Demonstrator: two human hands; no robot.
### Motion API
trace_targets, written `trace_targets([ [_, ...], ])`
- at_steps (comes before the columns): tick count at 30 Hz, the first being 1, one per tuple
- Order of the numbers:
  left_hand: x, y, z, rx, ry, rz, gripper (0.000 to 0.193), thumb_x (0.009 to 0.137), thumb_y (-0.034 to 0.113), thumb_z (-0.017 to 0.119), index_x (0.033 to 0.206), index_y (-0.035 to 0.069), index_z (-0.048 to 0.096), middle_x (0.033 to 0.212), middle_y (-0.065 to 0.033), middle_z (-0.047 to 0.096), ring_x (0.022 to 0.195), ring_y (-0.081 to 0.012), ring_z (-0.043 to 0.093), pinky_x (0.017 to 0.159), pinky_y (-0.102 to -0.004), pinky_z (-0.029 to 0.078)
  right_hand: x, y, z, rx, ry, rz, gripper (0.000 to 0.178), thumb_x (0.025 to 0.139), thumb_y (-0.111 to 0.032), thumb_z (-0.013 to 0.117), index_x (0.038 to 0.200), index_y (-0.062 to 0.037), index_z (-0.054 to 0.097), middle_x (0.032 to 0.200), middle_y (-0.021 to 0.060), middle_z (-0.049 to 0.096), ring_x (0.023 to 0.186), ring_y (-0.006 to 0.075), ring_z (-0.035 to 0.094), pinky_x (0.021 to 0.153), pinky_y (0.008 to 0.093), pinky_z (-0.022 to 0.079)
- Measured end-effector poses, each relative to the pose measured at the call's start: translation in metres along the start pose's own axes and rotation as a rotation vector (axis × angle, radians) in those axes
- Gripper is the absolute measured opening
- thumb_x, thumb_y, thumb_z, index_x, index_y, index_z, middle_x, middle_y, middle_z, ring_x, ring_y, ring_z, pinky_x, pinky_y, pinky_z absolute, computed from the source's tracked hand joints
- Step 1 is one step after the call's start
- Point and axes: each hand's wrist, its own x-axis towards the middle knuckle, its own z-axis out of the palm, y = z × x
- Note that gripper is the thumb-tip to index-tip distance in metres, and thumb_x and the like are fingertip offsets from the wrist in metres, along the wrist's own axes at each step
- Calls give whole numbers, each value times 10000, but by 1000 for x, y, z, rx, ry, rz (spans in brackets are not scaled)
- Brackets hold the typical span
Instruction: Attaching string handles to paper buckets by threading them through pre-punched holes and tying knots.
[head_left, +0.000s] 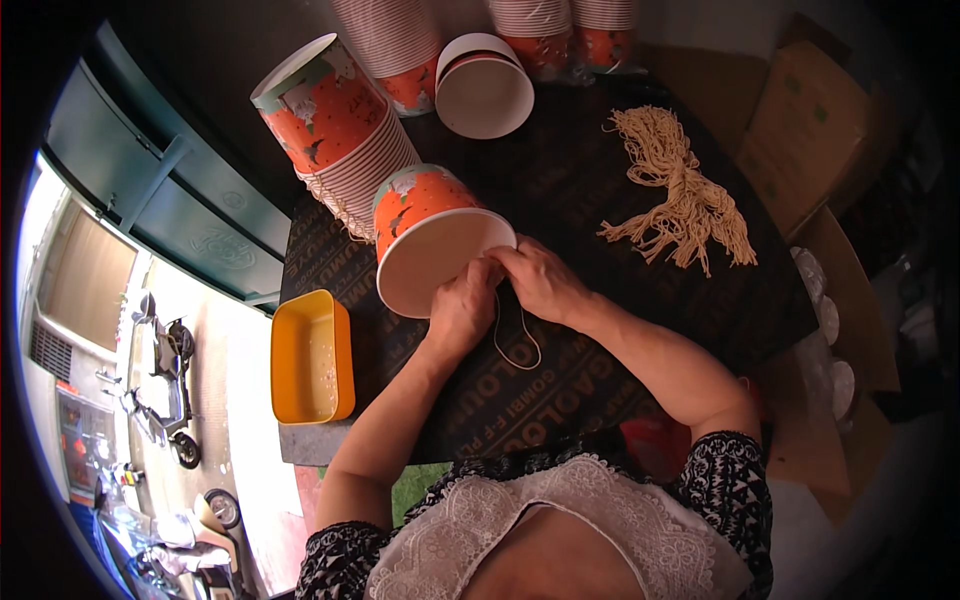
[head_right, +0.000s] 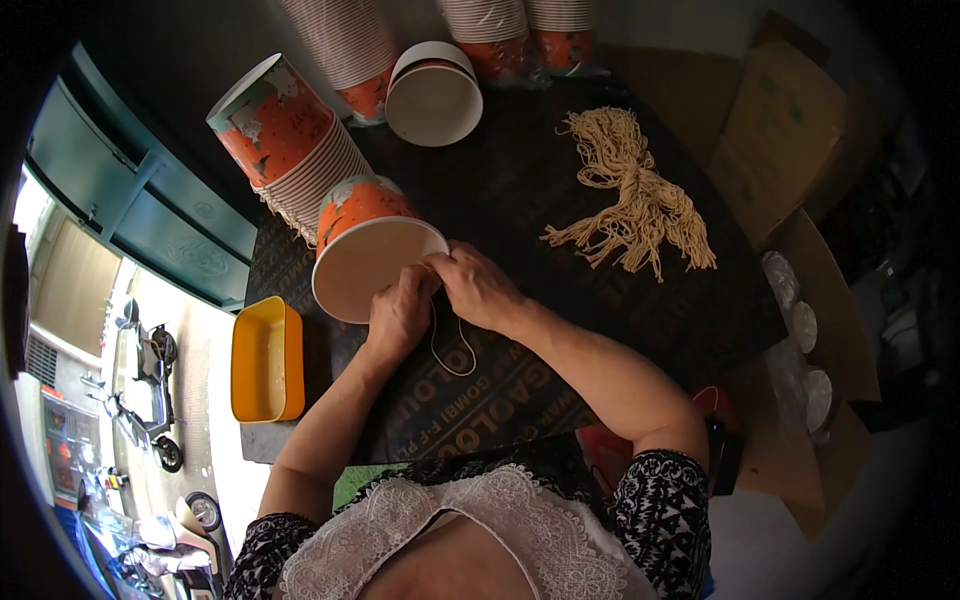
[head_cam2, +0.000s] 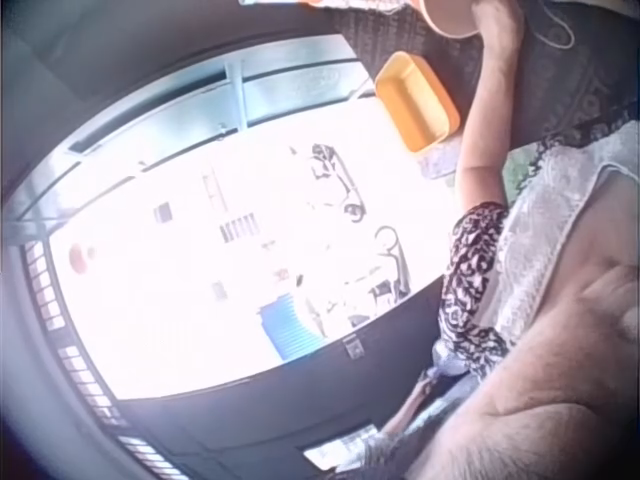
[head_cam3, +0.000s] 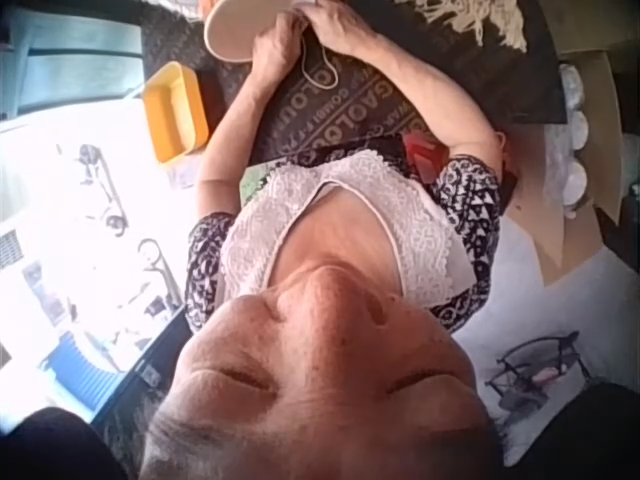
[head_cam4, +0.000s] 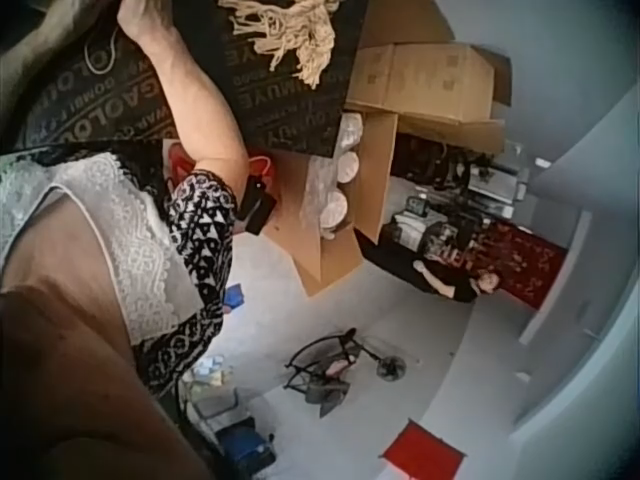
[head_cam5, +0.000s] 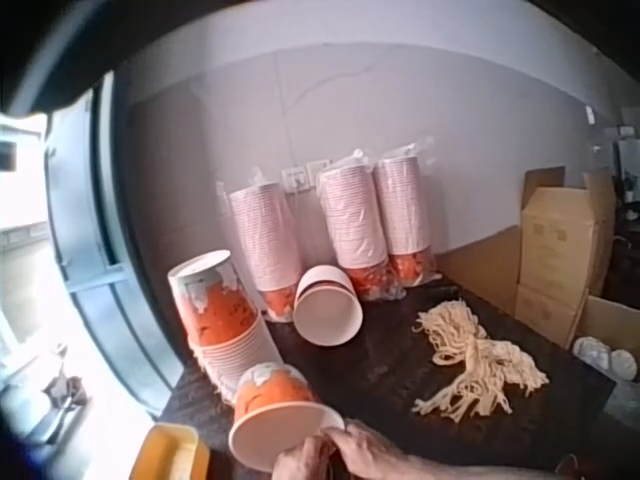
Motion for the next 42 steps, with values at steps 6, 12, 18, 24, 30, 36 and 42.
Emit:
trace_targets([
  [6, 2, 3, -2, 61, 13, 16, 121, 868, 99, 613, 943, 34, 544, 806, -186, 627, 745, -391, 629, 631, -473, 506, 3, 7, 0, 79, -35, -4, 217, 799, 46, 527, 1003, -2, 582, 950, 234, 607, 913, 419, 602, 760, 455, 507],
  [12, -2, -5, -1, -264, 79, -113, 90, 847, 67, 632, 908, 21, 584, 805, -169, 637, 701, -357, 639, 640, -410, 517, 0, 2, -3, 26, -65, 8, 118, 822, 33, 547, 931, -11, 556, 868, 216, 615, 831, 417, 610, 695, 463, 500],
  [18, -2, -8, -4, -377, 4, -277, 60, 833, 45, 621, 876, 10, 598, 791, -172, 632, 746, -316, 647, 673, -372, 506, -1, 0, -4, 94, -25, -56, 107, 829, 23, 566, 924, -16, 537, 836, 203, 604, 794, 414, 607, 659, 454, 494],
  [24, -2, -1, -4, -339, 41, -377, 64, 827, 43, 570, 856, -13, 581, 746, -145, 604, 709, -249, 607, 671, -346, 490, -3, -5, -13, 67, -133, -48, 119, 811, 23, 557, 920, 0, 514, 900, 217, 577, 835, 414, 590, 693, 453, 494],
  [30, 1, -4, -1, -260, 148, -400, 94, 835, 65, 566, 858, -25, 580, 760, -225, 617, 735, -377, 632, 642, -420, 493, -1, -7, -15, 9, -129, -147, 178, 766, 48, 552, 941, 38, 526, 1036, 218, 539, 930, 395, 569, 772, 430, 496],
  [36, 6, -6, -6, -232, 58, -430, 117, 806, 60, 546, 870, -27, 592, 762, -195, 624, 724, -291, 628, 668, -372, 496, 1, -4, -13, -140, -129, -115, 158, 741, 54, 562, 899, 59, 553, 1013, 206, 544, 966, 372, 564, 825, 417, 503],
  [42, 8, -6, -12, -551, -56, -410, 105, 833, 63, 591, 883, -26, 618, 730, -97, 617, 680, -183, 591, 633, -327, 481, 1, 2, -12, -176, -128, -124, 143, 742, 54, 572, 885, 56, 569, 1015, 205, 544, 981, 366, 561, 830, 415, 505],
])
